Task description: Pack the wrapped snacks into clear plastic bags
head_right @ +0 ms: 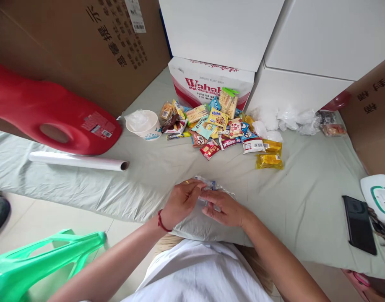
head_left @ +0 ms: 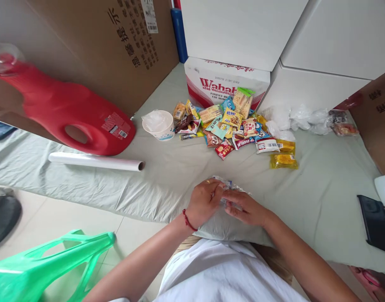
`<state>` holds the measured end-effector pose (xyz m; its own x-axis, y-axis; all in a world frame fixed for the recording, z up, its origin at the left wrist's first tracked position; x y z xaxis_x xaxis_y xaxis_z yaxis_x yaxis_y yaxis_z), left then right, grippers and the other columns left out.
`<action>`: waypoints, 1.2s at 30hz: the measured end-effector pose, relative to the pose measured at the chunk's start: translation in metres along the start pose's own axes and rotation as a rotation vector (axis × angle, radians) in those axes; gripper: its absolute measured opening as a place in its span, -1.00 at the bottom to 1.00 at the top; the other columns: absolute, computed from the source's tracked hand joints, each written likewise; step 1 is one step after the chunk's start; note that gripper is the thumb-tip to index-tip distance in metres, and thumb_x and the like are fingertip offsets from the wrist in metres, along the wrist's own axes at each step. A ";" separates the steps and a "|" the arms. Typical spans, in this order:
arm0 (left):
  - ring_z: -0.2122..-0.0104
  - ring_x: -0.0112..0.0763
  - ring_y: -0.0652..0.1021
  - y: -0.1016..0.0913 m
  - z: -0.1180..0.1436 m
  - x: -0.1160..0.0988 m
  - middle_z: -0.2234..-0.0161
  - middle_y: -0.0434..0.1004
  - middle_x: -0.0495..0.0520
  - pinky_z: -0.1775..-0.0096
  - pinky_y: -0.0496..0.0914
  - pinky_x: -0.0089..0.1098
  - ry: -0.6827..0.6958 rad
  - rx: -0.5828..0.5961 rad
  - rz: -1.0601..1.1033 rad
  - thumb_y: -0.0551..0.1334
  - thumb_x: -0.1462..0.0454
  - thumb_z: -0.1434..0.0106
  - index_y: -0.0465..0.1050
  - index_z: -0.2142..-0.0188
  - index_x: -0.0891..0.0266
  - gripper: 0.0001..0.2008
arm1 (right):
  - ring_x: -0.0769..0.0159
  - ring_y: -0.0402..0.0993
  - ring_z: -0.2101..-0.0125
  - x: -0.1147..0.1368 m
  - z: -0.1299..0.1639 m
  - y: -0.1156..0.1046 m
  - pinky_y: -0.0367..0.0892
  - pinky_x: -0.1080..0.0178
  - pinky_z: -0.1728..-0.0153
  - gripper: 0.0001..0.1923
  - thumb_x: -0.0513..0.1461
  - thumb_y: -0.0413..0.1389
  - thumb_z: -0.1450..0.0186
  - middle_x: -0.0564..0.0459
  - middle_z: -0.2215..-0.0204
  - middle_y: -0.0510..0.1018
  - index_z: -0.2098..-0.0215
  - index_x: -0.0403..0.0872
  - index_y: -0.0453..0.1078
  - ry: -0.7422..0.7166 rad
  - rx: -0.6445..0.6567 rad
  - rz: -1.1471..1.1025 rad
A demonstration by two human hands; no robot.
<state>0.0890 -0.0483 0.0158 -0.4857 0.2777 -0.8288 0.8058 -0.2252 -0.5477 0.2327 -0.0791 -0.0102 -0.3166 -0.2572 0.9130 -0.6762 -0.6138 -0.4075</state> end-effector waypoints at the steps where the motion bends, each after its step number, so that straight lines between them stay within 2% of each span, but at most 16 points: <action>1: 0.21 -0.30 0.58 0.006 0.001 0.001 0.20 0.65 0.08 0.15 0.47 -0.29 0.003 -0.038 -0.068 0.11 0.33 -0.39 0.59 0.29 0.15 -0.73 | 0.27 0.46 0.41 -0.005 0.004 -0.006 0.40 0.14 0.21 -0.56 0.06 -0.05 -0.49 -0.04 0.17 0.63 0.02 0.02 0.56 0.049 -0.057 -0.088; 3: 0.20 -0.28 0.54 0.017 0.003 0.006 0.19 0.61 0.08 0.17 0.45 -0.28 0.003 -0.095 -0.195 0.16 0.36 -0.35 0.57 0.34 0.15 -0.78 | 0.32 0.42 0.46 -0.021 0.016 -0.026 0.39 0.19 0.34 -0.54 0.07 -0.06 -0.49 -0.03 0.13 0.62 0.18 0.01 0.56 0.174 -0.285 -0.172; 4: 0.19 -0.27 0.53 0.021 0.005 0.009 0.18 0.59 0.09 0.18 0.45 -0.28 -0.003 -0.124 -0.234 0.18 0.38 -0.33 0.57 0.34 0.15 -0.80 | 0.30 0.43 0.43 -0.029 0.023 -0.037 0.40 0.19 0.33 -0.58 0.08 -0.03 -0.47 -0.03 0.12 0.61 0.18 0.01 0.55 0.233 -0.419 -0.125; 6: 0.11 -0.20 0.51 0.024 0.009 0.016 0.11 0.53 0.15 0.13 0.46 -0.22 -0.046 -0.213 -0.271 0.27 0.34 -0.28 0.56 0.20 0.15 -0.88 | 0.16 0.48 0.24 -0.038 0.033 -0.053 0.44 0.09 0.16 -0.62 0.08 0.16 -0.35 -0.06 0.10 0.57 0.07 0.01 0.52 0.308 -0.594 0.112; 8: -0.03 -0.02 0.47 0.022 0.014 0.025 -0.04 0.44 0.26 0.01 0.45 -0.03 -0.130 -0.323 -0.321 0.42 0.23 -0.16 0.48 0.00 0.17 -0.60 | 0.00 0.42 0.06 -0.040 0.034 -0.053 0.39 -0.05 -0.01 -0.50 0.02 0.32 -0.20 -0.12 0.05 0.52 -0.03 0.00 0.49 0.339 -0.569 0.369; 10: -0.16 0.17 0.38 0.020 0.018 0.030 -0.13 0.37 0.34 -0.09 0.37 0.15 -0.188 -0.361 -0.395 0.51 0.11 -0.03 0.43 -0.03 0.18 -0.40 | -0.05 0.37 0.02 -0.040 0.031 -0.044 0.35 -0.11 -0.05 -0.62 -0.08 0.34 -0.18 -0.14 0.05 0.50 0.06 0.00 0.51 0.354 -0.478 0.514; 13: -0.15 0.21 0.40 0.026 0.022 0.032 -0.04 0.42 0.31 -0.10 0.38 0.14 -0.175 -0.285 -0.461 0.50 0.09 -0.04 0.46 0.11 0.18 -0.52 | 0.00 0.37 0.06 -0.032 0.028 -0.031 0.35 -0.05 0.00 -0.97 -0.22 0.20 -0.28 -0.10 0.11 0.51 0.30 -0.01 0.46 0.371 -0.432 0.530; 15: 0.02 0.04 0.52 0.033 0.025 0.029 0.04 0.46 0.26 0.04 0.47 -0.02 -0.145 -0.235 -0.488 0.43 0.21 -0.13 0.44 0.05 0.18 -0.60 | 0.11 0.42 0.21 -0.029 0.028 -0.024 0.37 0.06 0.12 -0.92 -0.20 0.11 -0.34 -0.04 0.26 0.52 0.32 -0.01 0.39 0.416 -0.454 0.362; 17: 0.22 -0.15 0.56 0.042 0.028 0.024 0.06 0.46 0.23 0.24 0.49 -0.20 -0.105 -0.202 -0.536 0.31 0.37 -0.17 0.41 -0.05 0.18 -0.57 | 0.22 0.40 0.38 -0.029 0.027 -0.017 0.36 0.17 0.29 -0.84 -0.11 0.06 -0.39 0.06 0.42 0.47 0.30 0.01 0.34 0.462 -0.518 0.034; 20: 0.28 -0.21 0.56 0.059 0.032 0.013 0.07 0.47 0.23 0.36 0.45 -0.30 0.006 -0.177 -0.605 0.19 0.49 -0.17 0.40 -0.10 0.16 -0.50 | 0.26 0.44 0.40 -0.032 0.025 -0.002 0.37 0.22 0.37 -0.68 0.06 0.03 -0.41 0.07 0.37 0.52 0.21 0.01 0.36 0.438 -0.634 -0.548; 23: 0.15 -0.13 0.55 0.072 0.033 -0.001 0.10 0.47 0.26 0.22 0.51 -0.22 0.195 -0.157 -0.513 0.15 0.51 -0.18 0.37 -0.13 0.20 -0.48 | 0.21 0.53 0.24 -0.031 0.022 0.010 0.44 0.20 0.27 -0.61 0.13 0.10 -0.38 0.01 0.18 0.60 0.12 0.01 0.44 0.385 -0.653 -0.881; 27: -0.01 -0.11 0.50 0.078 0.031 -0.011 -0.03 0.40 0.31 -0.02 0.51 -0.11 0.318 -0.056 -0.147 0.15 0.49 -0.12 0.20 -0.26 0.24 -0.32 | 0.20 0.55 0.12 -0.034 0.032 0.004 0.46 0.20 0.12 -0.58 0.03 0.32 -0.25 0.04 0.08 0.63 0.01 0.05 0.51 0.359 -0.797 -0.957; 30: -0.12 -0.14 0.46 0.079 0.029 -0.013 -0.11 0.36 0.31 -0.09 0.50 -0.14 0.353 0.081 0.009 0.14 0.46 -0.16 0.13 -0.29 0.23 -0.32 | 0.18 0.54 0.08 -0.043 0.052 -0.016 0.44 0.15 0.03 -0.52 -0.02 0.39 -0.19 0.03 0.04 0.65 -0.04 0.06 0.54 0.375 -0.894 -0.895; 32: -0.15 -0.13 0.44 0.072 0.029 -0.012 -0.14 0.35 0.30 -0.11 0.49 -0.14 0.393 0.120 -0.004 0.13 0.47 -0.20 0.21 -0.23 0.21 -0.41 | 0.15 0.55 0.08 -0.055 0.077 -0.045 0.44 0.12 0.02 -0.52 -0.06 0.42 -0.15 0.02 0.05 0.66 -0.02 0.05 0.56 0.400 -0.999 -0.837; 34: -0.17 -0.12 0.43 0.053 0.029 -0.003 -0.14 0.36 0.27 -0.10 0.49 -0.14 0.400 0.067 -0.071 0.12 0.49 -0.23 0.34 -0.11 0.17 -0.53 | 0.16 0.56 0.11 -0.070 0.115 -0.090 0.46 0.12 0.06 -0.55 -0.13 0.44 -0.10 0.02 0.09 0.67 0.05 0.03 0.58 0.398 -1.191 -0.781; 36: -0.15 -0.11 0.46 0.022 0.030 0.015 -0.09 0.39 0.24 -0.09 0.49 -0.12 0.365 -0.061 -0.149 0.13 0.50 -0.25 0.41 -0.01 0.16 -0.62 | 0.18 0.57 0.18 -0.084 0.159 -0.147 0.49 0.12 0.13 -0.63 -0.21 0.43 -0.06 0.03 0.15 0.66 0.15 0.00 0.58 0.347 -1.415 -0.698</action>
<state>0.0890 -0.0772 -0.0120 -0.4555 0.6194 -0.6394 0.7594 -0.1045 -0.6422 0.4640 -0.0859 -0.0242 0.3053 0.0558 0.9506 -0.7236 0.6625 0.1935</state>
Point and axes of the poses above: each hand's wrist, its own z-axis away from the middle knuckle, its own y-axis out of the palm, x = y × z, the point moved 6 cm from there along -z, towards the middle knuckle
